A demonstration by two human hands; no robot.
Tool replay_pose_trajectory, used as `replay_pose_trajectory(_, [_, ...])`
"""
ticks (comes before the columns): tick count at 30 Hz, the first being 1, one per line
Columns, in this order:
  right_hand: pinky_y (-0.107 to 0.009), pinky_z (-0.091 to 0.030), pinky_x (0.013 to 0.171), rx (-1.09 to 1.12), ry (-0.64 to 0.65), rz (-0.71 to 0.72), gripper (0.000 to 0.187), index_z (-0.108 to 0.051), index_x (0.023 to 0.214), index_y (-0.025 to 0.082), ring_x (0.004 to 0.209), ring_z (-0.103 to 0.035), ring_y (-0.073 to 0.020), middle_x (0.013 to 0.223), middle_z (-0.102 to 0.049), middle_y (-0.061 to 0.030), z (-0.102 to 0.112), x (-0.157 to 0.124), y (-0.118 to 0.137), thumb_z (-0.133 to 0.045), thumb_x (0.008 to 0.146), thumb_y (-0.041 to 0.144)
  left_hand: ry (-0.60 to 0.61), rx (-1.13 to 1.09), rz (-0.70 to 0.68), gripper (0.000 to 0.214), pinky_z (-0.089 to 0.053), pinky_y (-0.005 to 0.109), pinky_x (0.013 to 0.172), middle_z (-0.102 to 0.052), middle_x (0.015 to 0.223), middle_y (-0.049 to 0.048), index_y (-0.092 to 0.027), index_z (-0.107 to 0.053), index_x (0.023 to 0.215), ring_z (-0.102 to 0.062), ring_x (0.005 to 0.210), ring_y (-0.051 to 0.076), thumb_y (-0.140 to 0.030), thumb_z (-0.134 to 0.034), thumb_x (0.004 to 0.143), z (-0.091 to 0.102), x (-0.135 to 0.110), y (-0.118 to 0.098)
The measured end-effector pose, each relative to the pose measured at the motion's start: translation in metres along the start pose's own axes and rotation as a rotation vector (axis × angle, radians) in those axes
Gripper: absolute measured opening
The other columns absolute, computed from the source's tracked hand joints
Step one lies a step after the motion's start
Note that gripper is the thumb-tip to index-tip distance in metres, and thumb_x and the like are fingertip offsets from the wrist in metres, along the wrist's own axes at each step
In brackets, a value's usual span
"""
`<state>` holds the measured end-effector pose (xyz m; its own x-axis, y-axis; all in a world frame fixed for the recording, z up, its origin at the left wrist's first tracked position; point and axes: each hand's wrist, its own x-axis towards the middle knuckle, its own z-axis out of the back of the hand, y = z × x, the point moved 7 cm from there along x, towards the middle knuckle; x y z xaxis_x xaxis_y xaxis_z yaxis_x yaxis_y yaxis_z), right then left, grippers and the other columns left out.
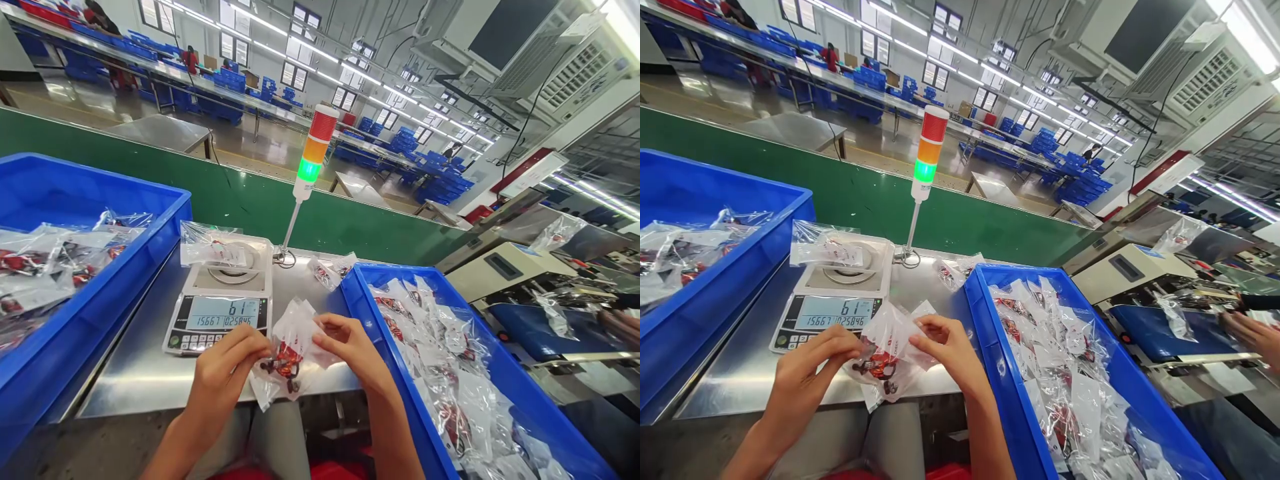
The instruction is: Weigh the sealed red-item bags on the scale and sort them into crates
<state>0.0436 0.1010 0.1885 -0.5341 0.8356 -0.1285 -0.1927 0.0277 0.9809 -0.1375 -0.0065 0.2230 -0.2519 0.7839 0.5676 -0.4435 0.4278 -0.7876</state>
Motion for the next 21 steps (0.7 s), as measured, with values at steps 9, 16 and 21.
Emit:
replay_pose_trajectory(9, [-0.025, -0.048, 0.06, -0.254, -0.118, 0.152, 0.038, -0.077, 0.099, 0.02, 0.064, -0.061, -0.0167, 0.068, -0.069, 0.0, -0.006, 0.0, 0.016, -0.061, 0.091, 0.054, -0.158, 0.057, 0.294, 0.02, -0.047, 0.024, 0.061, -0.064, 0.073, -0.0012, -0.024, -0.065, 0.075, -0.061, 0.066, 0.015, -0.034, -0.061, 0.092, 0.004, -0.004, 0.037])
replay_pose_trajectory(16, [-0.033, -0.055, 0.072, -0.361, -0.077, 0.131, 0.029, -0.083, 0.089, 0.024, 0.079, -0.072, -0.0258, 0.088, -0.082, -0.0039, 0.003, 0.001, 0.009, -0.064, 0.088, 0.046, -0.036, 0.121, 0.176, 0.024, -0.051, 0.026, 0.065, -0.07, 0.075, -0.0016, -0.026, -0.067, 0.072, -0.067, 0.069, 0.018, -0.039, -0.059, 0.092, 0.005, 0.006, 0.035])
replay_pose_trajectory(21, [-0.035, -0.055, 0.072, -0.493, -0.314, 0.149, 0.034, -0.083, 0.096, 0.026, 0.08, -0.074, -0.0285, 0.09, -0.082, -0.0058, 0.038, 0.001, 0.005, -0.06, 0.087, 0.05, -0.315, 0.339, 0.201, 0.024, -0.046, 0.042, 0.102, -0.071, 0.103, 0.0067, -0.023, -0.07, 0.096, -0.064, 0.101, 0.028, -0.043, -0.058, 0.09, 0.073, 0.041, 0.059])
